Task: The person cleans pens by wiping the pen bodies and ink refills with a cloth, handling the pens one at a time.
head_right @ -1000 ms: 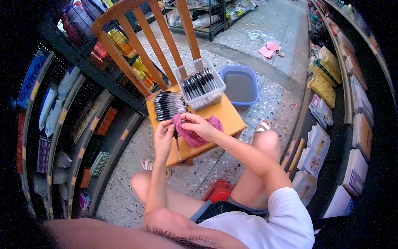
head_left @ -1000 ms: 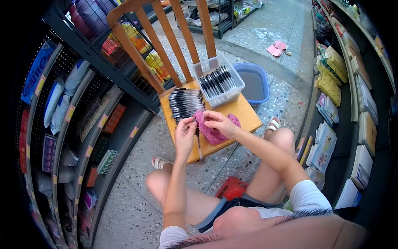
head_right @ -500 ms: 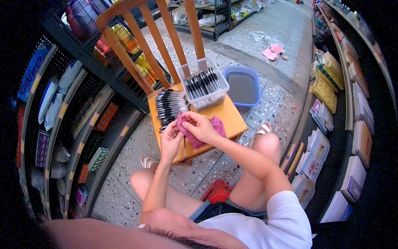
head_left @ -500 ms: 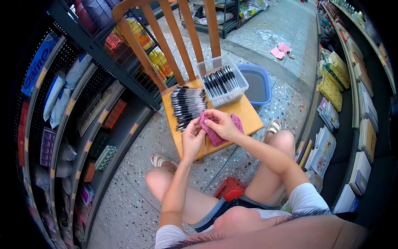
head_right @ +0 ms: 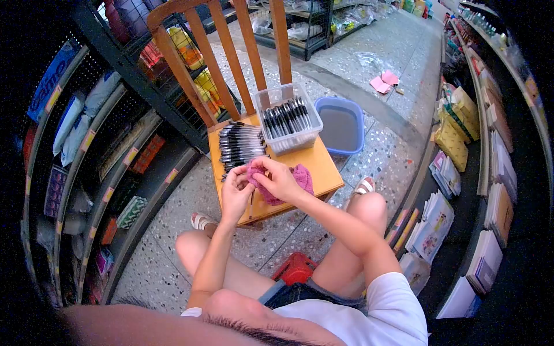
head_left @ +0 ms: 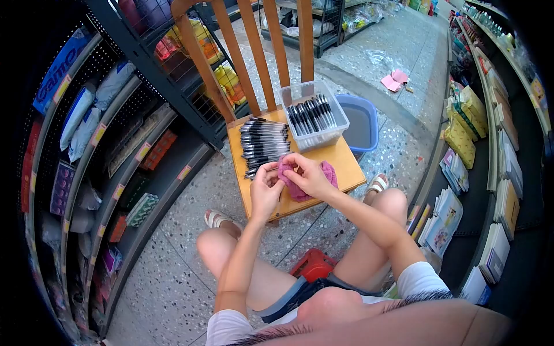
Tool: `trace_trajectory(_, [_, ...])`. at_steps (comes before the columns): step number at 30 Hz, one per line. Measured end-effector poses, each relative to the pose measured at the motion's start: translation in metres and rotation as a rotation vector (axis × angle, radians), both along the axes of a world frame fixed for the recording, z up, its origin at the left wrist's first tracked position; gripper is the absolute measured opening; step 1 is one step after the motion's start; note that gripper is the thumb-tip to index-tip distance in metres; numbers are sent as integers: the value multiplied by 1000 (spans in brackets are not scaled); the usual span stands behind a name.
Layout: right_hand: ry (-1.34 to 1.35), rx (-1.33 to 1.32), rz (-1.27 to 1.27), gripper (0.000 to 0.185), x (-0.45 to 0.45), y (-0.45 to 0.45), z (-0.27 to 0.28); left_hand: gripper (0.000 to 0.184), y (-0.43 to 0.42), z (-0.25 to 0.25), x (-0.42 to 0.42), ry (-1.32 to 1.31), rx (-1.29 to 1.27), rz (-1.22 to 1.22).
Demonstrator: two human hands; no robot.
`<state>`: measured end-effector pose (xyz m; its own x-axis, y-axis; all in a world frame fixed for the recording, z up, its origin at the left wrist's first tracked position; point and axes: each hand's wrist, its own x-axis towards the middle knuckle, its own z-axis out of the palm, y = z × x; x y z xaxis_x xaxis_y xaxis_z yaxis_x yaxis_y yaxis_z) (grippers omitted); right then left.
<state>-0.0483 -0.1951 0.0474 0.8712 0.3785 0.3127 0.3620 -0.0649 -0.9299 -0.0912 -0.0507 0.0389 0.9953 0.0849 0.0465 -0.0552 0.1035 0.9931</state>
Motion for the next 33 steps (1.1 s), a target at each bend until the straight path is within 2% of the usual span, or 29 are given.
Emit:
trace_trajectory(7, [-79,-95,-13,20,0,-7,8,41,-5,9,-10,-122,375,92])
trace_trajectory(12, [-114,-72,-99,14,-2,-7,11,45,-13,10,-11,-131,412,128])
trace_trajectory(16, [-20,-58,-125,13,-1,-11,13,37,-15,1,-8,-38,317,93])
trace_trajectory(20, [-50,-91,-181,13,1,-10,10,28,-7,-17,-2,92,210,88])
trace_trajectory(23, [-34,-30,-149,13,3,-9,1,30,-5,-25,-1,68,128,85])
trace_trajectory(28, [-10,1,-9,25,2,-8,4,20,0,-17,-2,125,226,5])
trace_trajectory(33, [120,-94,-10,25,5,-4,3,14,-3,-6,-6,155,125,70])
